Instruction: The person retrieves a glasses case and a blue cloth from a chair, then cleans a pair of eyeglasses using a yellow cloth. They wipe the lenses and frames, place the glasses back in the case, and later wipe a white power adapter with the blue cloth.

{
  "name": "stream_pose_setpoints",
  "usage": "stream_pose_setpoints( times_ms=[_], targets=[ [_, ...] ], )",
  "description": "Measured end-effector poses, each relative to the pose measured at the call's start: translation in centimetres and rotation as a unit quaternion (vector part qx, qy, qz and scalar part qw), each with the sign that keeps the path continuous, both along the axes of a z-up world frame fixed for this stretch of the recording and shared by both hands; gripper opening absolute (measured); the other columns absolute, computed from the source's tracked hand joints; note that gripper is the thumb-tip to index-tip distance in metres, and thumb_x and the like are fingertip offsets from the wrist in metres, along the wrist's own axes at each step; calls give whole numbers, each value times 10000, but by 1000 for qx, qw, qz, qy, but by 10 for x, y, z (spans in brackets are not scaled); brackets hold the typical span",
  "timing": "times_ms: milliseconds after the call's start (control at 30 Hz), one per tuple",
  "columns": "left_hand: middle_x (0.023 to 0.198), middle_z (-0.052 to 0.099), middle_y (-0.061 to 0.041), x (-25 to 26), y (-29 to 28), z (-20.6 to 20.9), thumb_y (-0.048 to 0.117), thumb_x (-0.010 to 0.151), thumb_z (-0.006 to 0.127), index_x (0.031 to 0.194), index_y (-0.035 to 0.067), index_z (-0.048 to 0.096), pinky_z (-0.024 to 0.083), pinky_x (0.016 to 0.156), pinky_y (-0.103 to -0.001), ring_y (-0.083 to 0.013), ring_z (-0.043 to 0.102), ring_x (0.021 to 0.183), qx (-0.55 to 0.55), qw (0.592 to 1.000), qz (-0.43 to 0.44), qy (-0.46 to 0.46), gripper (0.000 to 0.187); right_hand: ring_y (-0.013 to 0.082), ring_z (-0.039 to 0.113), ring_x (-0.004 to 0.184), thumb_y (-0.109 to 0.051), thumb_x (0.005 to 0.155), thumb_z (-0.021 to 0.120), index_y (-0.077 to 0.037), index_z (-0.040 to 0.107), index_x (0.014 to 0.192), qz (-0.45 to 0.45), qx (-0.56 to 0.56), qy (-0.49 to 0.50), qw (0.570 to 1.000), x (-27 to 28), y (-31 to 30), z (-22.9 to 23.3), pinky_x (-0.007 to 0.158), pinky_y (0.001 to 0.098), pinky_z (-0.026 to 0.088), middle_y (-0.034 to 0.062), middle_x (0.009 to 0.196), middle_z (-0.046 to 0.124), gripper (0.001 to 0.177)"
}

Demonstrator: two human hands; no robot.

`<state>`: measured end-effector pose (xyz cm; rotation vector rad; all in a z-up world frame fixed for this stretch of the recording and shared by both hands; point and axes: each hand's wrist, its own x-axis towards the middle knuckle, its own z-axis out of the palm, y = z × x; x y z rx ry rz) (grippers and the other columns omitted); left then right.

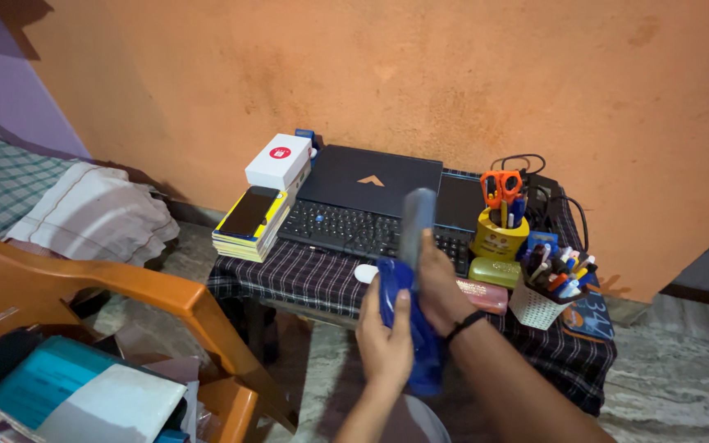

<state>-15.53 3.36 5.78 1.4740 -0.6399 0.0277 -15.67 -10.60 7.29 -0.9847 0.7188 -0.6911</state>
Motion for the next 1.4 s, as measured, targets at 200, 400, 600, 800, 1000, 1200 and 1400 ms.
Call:
stream_pose_setpoints(
  times_ms=[200, 400, 600, 800, 1000, 1200, 1400],
  targets=[
    [1230, 665, -178, -11, 8, 20, 236, 908, 705, 1356, 37, 580, 512, 974, -407, -328, 675, 1136, -9, 1000, -3, -15, 506, 216, 654, 873, -526, 1070, 390, -31, 522, 1212, 61, 37, -223, 972, -13, -14, -28, 833, 407, 577, 101, 976, 645, 532],
    [1259, 575, -227, -10, 28, 26, 156, 844, 719, 1349, 122, 613, 529, 910, -465, -414, 641, 1096, 51, 981, -8, -187, 517, 267, 686, 954, -512, 1046, 361, -38, 519, 1238, 71, 113, -238, 962, -17, -9, -32, 901, 433, 566, 164, 1057, 682, 536],
    [1282, 519, -223, 16, 37, 20, 154, 817, 726, 1345, 161, 625, 554, 855, -465, -393, 641, 1078, 81, 971, 13, -226, 537, 277, 655, 942, -608, 1033, 253, -41, 539, 1260, 106, 188, -151, 965, -6, 9, -16, 897, 443, 565, 156, 1059, 652, 675],
    [1242, 561, -154, 25, 30, 14, 169, 922, 670, 1365, 164, 608, 574, 877, -438, -336, 683, 1061, 37, 993, 23, -113, 447, 272, 656, 980, -575, 1067, 223, -39, 512, 1262, 77, 156, -205, 963, -4, 12, -16, 921, 427, 567, 143, 1067, 633, 640],
    [1245, 589, -154, 42, 37, 29, 188, 919, 659, 1416, 173, 586, 545, 965, -432, -325, 667, 1128, 15, 993, 68, -93, 503, 261, 660, 1047, -478, 1048, 235, -92, 519, 1335, 76, 90, -118, 986, -17, 24, -11, 936, 461, 566, 133, 1169, 647, 558],
    [1429, 524, -176, 24, 49, 57, 105, 827, 704, 1408, 220, 615, 411, 1070, -508, -404, 510, 1294, 117, 941, -24, -316, 599, 185, 641, 1056, -334, 1116, 352, -65, 570, 1309, 86, 43, -64, 993, -21, 20, -22, 890, 372, 543, 77, 1141, 674, 396],
    [1416, 524, -188, 35, 57, 72, 95, 761, 688, 1404, 232, 591, 345, 1044, -530, -426, 460, 1283, 211, 915, 45, -340, 665, 133, 665, 914, -263, 1044, 415, -102, 568, 1321, 196, -305, 31, 931, -38, 28, -39, 807, 307, 571, 46, 1067, 698, 355]
  ],
)
